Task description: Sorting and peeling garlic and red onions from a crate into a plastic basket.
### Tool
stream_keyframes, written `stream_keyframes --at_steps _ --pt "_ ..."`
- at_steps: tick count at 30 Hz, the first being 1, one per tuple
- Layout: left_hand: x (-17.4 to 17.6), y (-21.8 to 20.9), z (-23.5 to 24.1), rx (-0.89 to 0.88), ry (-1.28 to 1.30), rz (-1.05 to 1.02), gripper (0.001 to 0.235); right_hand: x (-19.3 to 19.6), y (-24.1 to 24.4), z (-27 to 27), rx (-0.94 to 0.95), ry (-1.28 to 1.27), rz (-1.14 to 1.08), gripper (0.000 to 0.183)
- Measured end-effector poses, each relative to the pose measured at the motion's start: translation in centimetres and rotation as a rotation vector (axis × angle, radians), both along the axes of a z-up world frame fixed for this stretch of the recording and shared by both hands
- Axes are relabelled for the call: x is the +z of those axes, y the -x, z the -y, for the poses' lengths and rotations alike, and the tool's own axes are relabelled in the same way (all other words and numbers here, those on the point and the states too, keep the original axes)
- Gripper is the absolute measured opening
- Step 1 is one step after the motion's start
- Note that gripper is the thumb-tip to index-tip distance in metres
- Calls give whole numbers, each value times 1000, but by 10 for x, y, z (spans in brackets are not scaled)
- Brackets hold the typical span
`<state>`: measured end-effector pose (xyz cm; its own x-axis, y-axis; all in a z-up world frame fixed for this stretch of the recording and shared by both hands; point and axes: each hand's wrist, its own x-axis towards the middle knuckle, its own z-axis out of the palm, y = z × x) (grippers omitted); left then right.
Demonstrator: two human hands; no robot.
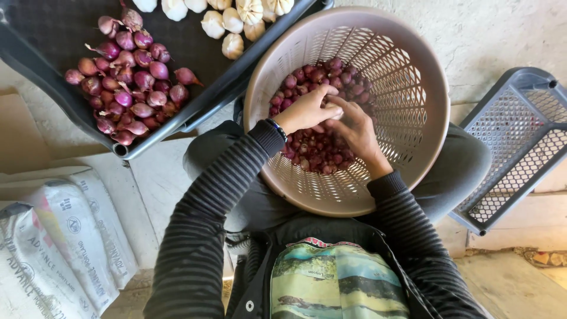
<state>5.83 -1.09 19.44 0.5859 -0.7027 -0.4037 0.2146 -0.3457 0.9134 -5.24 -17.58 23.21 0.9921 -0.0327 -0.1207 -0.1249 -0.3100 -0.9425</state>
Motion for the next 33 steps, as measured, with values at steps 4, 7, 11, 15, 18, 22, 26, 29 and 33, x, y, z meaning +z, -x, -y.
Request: stream_keyframes --at_steps 4,7,11,15,18,22,26,29,33 --pt "0 -6 4 78 59 -415 62 -26 -5 7 -111 -168 -67 35" --pt "22 -12 6 102 12 -426 62 -8 -13 0 -239 -232 -158 34" --pt "6 -11 14 116 23 -424 57 -16 -14 -3 -322 -33 -62 28" --pt "4 -25 13 188 162 -144 43 -1 -34 -6 -297 -212 74 31" --pt "16 -38 12 250 247 157 37 11 -52 -8 -276 -317 123 38" --pt "34 -48 10 412 221 544 30 10 -81 -12 -296 -324 221 36" --pt "66 -62 -1 397 -40 550 26 13 -114 -22 -288 -252 291 34" --pt "45 -72 -4 597 136 853 24 16 -137 -33 -246 -173 391 34" --pt "61 -85 -19 752 175 882 20 27 -162 -51 -217 -208 427 38"
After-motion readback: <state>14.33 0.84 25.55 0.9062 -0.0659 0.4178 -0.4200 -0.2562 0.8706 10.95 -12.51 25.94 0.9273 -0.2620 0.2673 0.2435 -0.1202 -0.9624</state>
